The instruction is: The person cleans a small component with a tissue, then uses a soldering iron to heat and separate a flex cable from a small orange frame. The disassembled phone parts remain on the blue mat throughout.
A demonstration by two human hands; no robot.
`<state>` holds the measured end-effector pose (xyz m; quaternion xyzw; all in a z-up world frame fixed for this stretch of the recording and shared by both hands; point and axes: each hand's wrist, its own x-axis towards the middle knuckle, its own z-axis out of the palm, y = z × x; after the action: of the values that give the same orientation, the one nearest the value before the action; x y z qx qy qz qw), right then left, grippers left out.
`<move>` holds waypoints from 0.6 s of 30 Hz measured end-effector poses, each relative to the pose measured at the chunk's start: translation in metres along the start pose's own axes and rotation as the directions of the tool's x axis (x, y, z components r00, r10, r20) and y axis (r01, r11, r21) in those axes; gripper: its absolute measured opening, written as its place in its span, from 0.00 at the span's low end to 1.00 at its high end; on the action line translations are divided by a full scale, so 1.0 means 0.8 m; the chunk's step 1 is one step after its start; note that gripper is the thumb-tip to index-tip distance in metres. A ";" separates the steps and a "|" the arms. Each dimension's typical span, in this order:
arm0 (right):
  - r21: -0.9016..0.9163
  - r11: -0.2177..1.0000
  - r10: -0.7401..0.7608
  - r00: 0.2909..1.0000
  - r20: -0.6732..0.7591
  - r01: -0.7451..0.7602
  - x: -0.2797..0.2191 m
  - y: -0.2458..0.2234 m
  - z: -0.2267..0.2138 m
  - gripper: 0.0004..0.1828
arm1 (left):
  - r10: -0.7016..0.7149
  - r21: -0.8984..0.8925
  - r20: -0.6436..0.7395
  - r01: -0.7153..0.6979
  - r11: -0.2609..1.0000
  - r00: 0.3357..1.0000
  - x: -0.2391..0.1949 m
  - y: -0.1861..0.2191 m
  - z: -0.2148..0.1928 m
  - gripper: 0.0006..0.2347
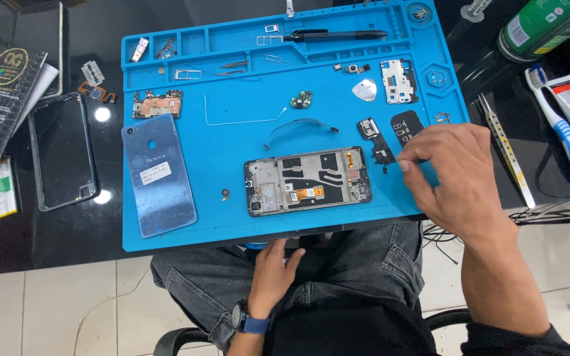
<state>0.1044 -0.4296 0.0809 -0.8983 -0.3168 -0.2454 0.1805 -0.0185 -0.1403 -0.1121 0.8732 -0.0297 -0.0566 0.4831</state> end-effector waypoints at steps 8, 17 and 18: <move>-0.175 0.984 -0.013 0.996 0.091 0.029 0.000 -0.024 -0.016 0.10 | 0.416 -0.063 -0.063 -0.420 0.905 0.907 -0.007 0.109 -0.033 0.11; -0.264 0.964 -0.014 0.995 0.101 0.041 -0.039 -0.049 -0.020 0.22 | 0.275 -0.094 0.089 -0.267 0.959 0.957 -0.027 0.082 -0.020 0.11; -0.202 0.979 -0.030 0.998 0.054 0.040 -0.046 -0.049 -0.017 0.19 | 0.246 -0.131 0.085 -0.234 0.963 0.965 -0.028 0.081 -0.020 0.11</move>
<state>0.0488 -0.4251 0.0781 -0.9121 -0.3104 -0.2568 0.0755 -0.0386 -0.1588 -0.0476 0.8286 -0.1563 -0.0428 0.5358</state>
